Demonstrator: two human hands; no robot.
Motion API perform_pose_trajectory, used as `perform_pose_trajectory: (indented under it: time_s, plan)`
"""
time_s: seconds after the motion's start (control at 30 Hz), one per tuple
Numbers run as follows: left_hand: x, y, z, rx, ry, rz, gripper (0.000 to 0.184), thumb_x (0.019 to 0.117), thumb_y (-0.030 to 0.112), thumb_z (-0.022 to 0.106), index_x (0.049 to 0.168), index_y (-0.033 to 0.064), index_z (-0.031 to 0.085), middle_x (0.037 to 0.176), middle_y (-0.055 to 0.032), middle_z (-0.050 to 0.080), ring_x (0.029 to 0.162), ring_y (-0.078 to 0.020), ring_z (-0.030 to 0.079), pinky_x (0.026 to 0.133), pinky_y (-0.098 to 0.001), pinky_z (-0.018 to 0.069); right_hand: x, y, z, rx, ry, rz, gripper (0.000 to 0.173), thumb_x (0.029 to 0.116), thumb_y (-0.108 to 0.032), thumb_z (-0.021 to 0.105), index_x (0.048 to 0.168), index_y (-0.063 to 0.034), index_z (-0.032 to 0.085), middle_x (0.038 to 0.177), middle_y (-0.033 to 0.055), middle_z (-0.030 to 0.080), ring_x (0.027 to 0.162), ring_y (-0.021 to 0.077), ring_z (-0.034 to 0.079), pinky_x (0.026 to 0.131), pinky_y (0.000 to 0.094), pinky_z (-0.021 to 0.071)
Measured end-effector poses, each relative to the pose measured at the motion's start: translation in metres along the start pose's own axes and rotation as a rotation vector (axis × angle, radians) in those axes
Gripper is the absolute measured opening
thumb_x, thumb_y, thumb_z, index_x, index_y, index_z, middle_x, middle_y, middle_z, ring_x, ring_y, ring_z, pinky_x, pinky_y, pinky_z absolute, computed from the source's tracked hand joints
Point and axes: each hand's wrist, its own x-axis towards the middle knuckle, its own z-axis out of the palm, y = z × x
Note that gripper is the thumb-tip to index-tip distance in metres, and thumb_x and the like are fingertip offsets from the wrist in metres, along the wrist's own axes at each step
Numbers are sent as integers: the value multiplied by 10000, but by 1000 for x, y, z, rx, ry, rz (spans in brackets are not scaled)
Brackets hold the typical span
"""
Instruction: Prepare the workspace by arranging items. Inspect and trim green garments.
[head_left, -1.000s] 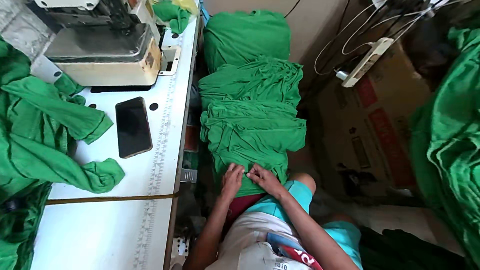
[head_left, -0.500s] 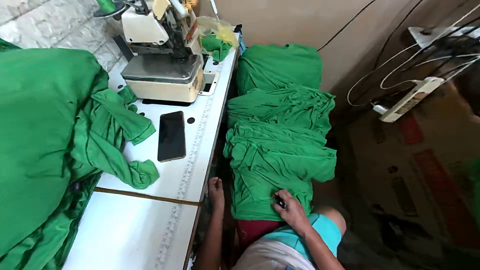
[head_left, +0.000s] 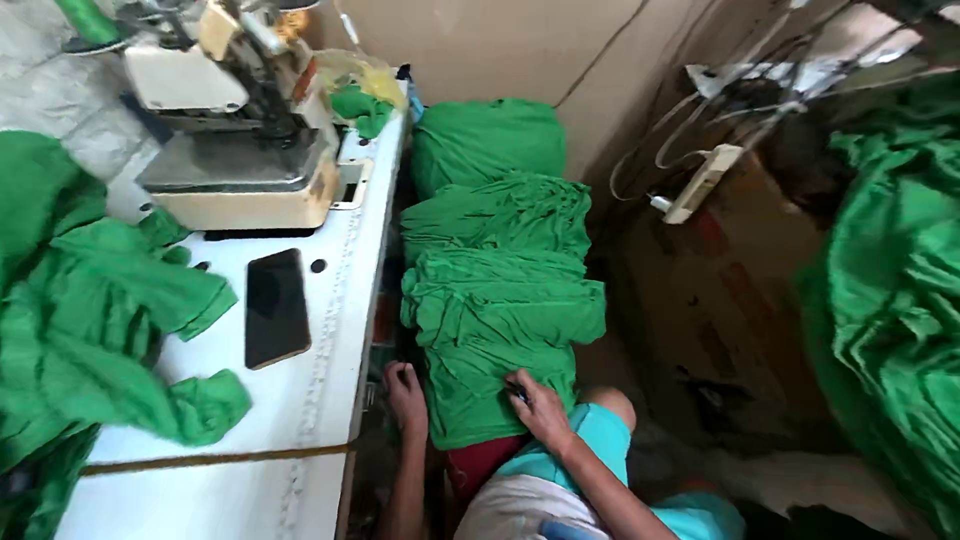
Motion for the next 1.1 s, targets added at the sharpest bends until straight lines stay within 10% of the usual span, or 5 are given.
perform_pose_trajectory:
  time_s: [0.13,0.23,0.5,0.83,1.1]
  plan:
    - [-56,24,-3,-37,-177,326,743,860,367,747,1391,-87,493,1441,-272,524,1346,-410,493,1110,-578,396,16,-21,-1,62,-64,14,290,998,-90,555,1256,37,594,1101,217,698,998,363,705,878,532,564]
    - [-76,29,3,191,-223,430,481,841,157,748,1261,-48,634,1360,-273,590,1248,-493,555,1030,-667,407,28,-35,-8,1,-50,-36,286,972,-92,611,1235,22,608,1121,209,693,985,365,706,847,538,569]
    - [-35,13,-18,-203,-451,75,249,1041,105,547,1097,-102,675,1003,-176,705,944,-184,667,899,-363,538,49,-3,-35,239,-204,126,289,1010,-242,631,1100,29,679,1010,161,681,941,242,649,889,451,525]
    - [-32,27,-20,-14,-246,8,257,1047,139,541,1163,-53,667,1079,-202,686,922,-251,675,855,-393,558,35,20,-8,84,-34,314,362,996,-264,668,1266,-26,636,1205,175,673,1115,320,654,978,536,511]
    - [-31,51,6,177,-609,260,417,988,330,662,1307,60,671,1280,-134,682,1309,-347,542,1161,-610,282,24,6,-7,81,-152,86,316,1023,-226,617,1187,40,664,1185,210,680,1093,316,673,993,485,526]
